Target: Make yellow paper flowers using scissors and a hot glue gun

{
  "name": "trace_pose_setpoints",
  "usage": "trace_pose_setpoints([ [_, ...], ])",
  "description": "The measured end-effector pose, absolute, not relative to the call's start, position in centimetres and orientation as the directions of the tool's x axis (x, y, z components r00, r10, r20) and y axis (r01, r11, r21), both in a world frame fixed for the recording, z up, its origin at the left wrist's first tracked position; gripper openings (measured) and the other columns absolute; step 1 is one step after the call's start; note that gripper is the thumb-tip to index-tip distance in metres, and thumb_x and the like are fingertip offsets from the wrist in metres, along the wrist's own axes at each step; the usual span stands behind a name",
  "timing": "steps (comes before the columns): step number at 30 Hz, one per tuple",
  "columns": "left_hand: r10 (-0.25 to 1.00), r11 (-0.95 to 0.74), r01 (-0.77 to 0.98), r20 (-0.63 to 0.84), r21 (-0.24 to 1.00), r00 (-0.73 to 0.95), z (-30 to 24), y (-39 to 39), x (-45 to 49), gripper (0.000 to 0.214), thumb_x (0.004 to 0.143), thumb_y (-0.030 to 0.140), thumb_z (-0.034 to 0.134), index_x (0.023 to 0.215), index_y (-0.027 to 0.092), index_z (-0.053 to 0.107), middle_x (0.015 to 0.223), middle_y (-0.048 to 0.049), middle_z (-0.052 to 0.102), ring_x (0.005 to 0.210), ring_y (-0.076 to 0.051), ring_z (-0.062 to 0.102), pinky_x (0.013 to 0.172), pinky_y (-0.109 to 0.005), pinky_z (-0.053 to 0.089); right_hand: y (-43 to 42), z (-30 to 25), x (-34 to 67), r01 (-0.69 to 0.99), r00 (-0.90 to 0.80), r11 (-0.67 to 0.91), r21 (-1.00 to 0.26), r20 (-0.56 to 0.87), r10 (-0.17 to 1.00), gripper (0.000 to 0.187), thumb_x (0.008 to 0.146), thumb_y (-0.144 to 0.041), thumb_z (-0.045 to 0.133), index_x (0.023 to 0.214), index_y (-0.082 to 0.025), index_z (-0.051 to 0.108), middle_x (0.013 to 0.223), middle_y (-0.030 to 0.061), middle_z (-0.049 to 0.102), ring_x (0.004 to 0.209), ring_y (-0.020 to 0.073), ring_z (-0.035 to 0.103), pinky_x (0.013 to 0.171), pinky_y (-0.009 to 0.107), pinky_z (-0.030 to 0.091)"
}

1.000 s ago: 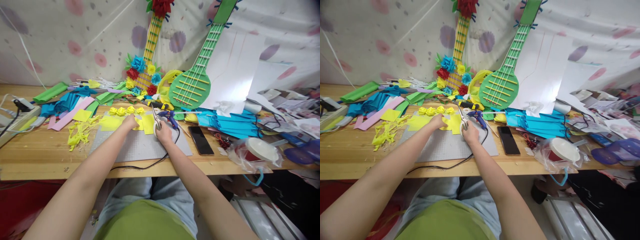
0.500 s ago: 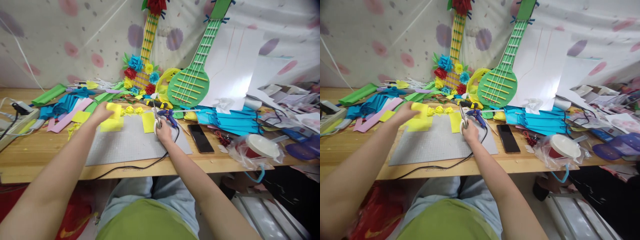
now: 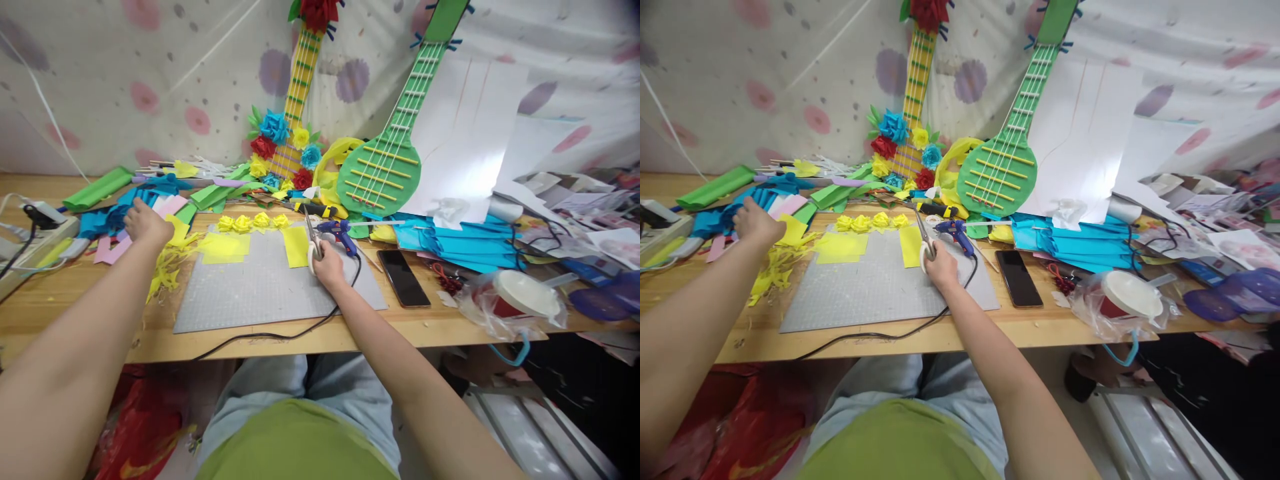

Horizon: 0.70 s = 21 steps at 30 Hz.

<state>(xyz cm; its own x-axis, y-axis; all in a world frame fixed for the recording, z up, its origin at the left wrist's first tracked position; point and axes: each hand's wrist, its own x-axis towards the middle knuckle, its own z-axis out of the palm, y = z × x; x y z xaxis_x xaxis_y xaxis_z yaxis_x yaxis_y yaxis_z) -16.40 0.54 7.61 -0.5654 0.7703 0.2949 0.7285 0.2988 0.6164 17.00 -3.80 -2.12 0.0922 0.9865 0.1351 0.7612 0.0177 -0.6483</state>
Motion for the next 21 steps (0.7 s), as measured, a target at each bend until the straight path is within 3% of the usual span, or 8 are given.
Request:
trace_pose_setpoints([
  [3, 0.737, 0.296, 0.742, 0.35, 0.601, -0.578, 6.0, 1.7, -16.0, 0.058, 0.069, 0.007, 0.064, 0.119, 0.011, 0.036, 0.129, -0.0152, 0.042, 0.123, -0.027, 0.034, 0.105, -0.041, 0.025, -3.4, -2.4, 17.0, 0.731, 0.081, 0.039, -0.681, 0.143, 0.986, 0.018, 0.078, -0.038, 0.047, 0.088, -0.023, 0.047, 0.08, 0.002, 0.057, 0.076, 0.0178, 0.052, 0.064, 0.025, 0.033],
  [6, 0.814, 0.065, 0.656, 0.34, 0.752, -0.47, 4.0, 2.0, -11.9, 0.051, 0.071, 0.013, 0.063, 0.117, 0.012, 0.041, 0.126, -0.0142, 0.047, 0.116, -0.023, 0.044, 0.101, -0.034, 0.032, -2.4, -2.5, 16.8, 0.62, 0.021, 0.092, -0.779, 0.134, 0.991, 0.021, 0.074, -0.038, 0.05, 0.087, -0.022, 0.045, 0.083, 0.0016, 0.057, 0.077, 0.0168, 0.052, 0.066, 0.025, 0.036],
  [8, 0.88, -0.025, 0.455, 0.236, 0.89, -0.413, 2.7, 1.5, -7.8, 0.055, 0.069, 0.016, 0.066, 0.118, 0.015, 0.041, 0.123, -0.0128, 0.051, 0.112, -0.019, 0.05, 0.097, -0.03, 0.037, -1.8, -2.4, 16.6, 0.486, -0.047, 0.113, -0.866, 0.104, 0.994, 0.026, 0.07, -0.041, 0.055, 0.084, -0.022, 0.044, 0.083, 0.0017, 0.056, 0.076, 0.0157, 0.052, 0.066, 0.025, 0.039],
  [11, 0.957, 0.075, 0.023, -0.066, 0.997, -0.283, 1.0, -0.1, -2.4, 0.072, 0.064, 0.021, 0.072, 0.127, 0.019, 0.035, 0.123, -0.013, 0.054, 0.11, -0.018, 0.055, 0.092, -0.029, 0.042, -1.5, -1.8, 16.4, 0.282, -0.118, 0.073, -0.957, 0.041, 0.992, 0.036, 0.063, -0.046, 0.062, 0.08, -0.021, 0.042, 0.079, 0.0005, 0.053, 0.068, 0.0127, 0.049, 0.059, 0.024, 0.039],
  [13, 0.963, 0.174, -0.218, -0.213, 0.96, -0.167, 0.1, -1.1, -0.4, 0.073, 0.065, 0.023, 0.072, 0.127, 0.019, 0.035, 0.115, -0.0119, 0.06, 0.101, -0.017, 0.06, 0.089, -0.029, 0.045, -1.5, -1.3, 16.4, 0.181, -0.156, 0.048, -0.982, 0.02, 0.988, 0.04, 0.059, -0.046, 0.065, 0.078, -0.021, 0.041, 0.074, -0.002, 0.05, 0.06, 0.0094, 0.046, 0.053, 0.023, 0.037],
  [15, 0.963, 0.257, -0.38, -0.269, 0.888, 0.024, -0.5, -1.8, 0.4, 0.058, 0.068, 0.023, 0.069, 0.12, 0.014, 0.045, 0.103, -0.0122, 0.066, 0.088, -0.015, 0.065, 0.082, -0.027, 0.049, -1.5, -1.0, 16.5, 0.114, -0.188, 0.036, -0.993, 0.014, 0.982, 0.042, 0.056, -0.045, 0.069, 0.077, -0.021, 0.042, 0.07, -0.0044, 0.048, 0.053, 0.0067, 0.043, 0.049, 0.022, 0.036],
  [18, 0.948, 0.318, -0.451, -0.267, 0.834, 0.175, -1.0, -2.1, 0.2, 0.035, 0.067, 0.017, 0.067, 0.101, 0.01, 0.058, 0.09, -0.0116, 0.07, 0.075, -0.015, 0.067, 0.072, -0.026, 0.052, -1.3, -0.7, 16.3, 0.059, -0.192, 0.029, -0.998, 0.018, 0.981, 0.044, 0.053, -0.043, 0.071, 0.076, -0.02, 0.043, 0.065, -0.0064, 0.047, 0.048, 0.0053, 0.042, 0.046, 0.021, 0.034],
  [21, 0.954, 0.298, -0.449, -0.275, 0.842, 0.117, -1.1, -1.9, -0.1, 0.027, 0.065, 0.011, 0.068, 0.091, 0.01, 0.064, 0.082, -0.01, 0.071, 0.073, -0.018, 0.067, 0.071, -0.028, 0.054, -0.9, -0.4, 15.9, 0.048, -0.188, 0.031, -0.998, 0.022, 0.982, 0.043, 0.052, -0.042, 0.073, 0.075, -0.019, 0.044, 0.061, -0.0074, 0.046, 0.046, 0.0054, 0.042, 0.044, 0.021, 0.033],
])
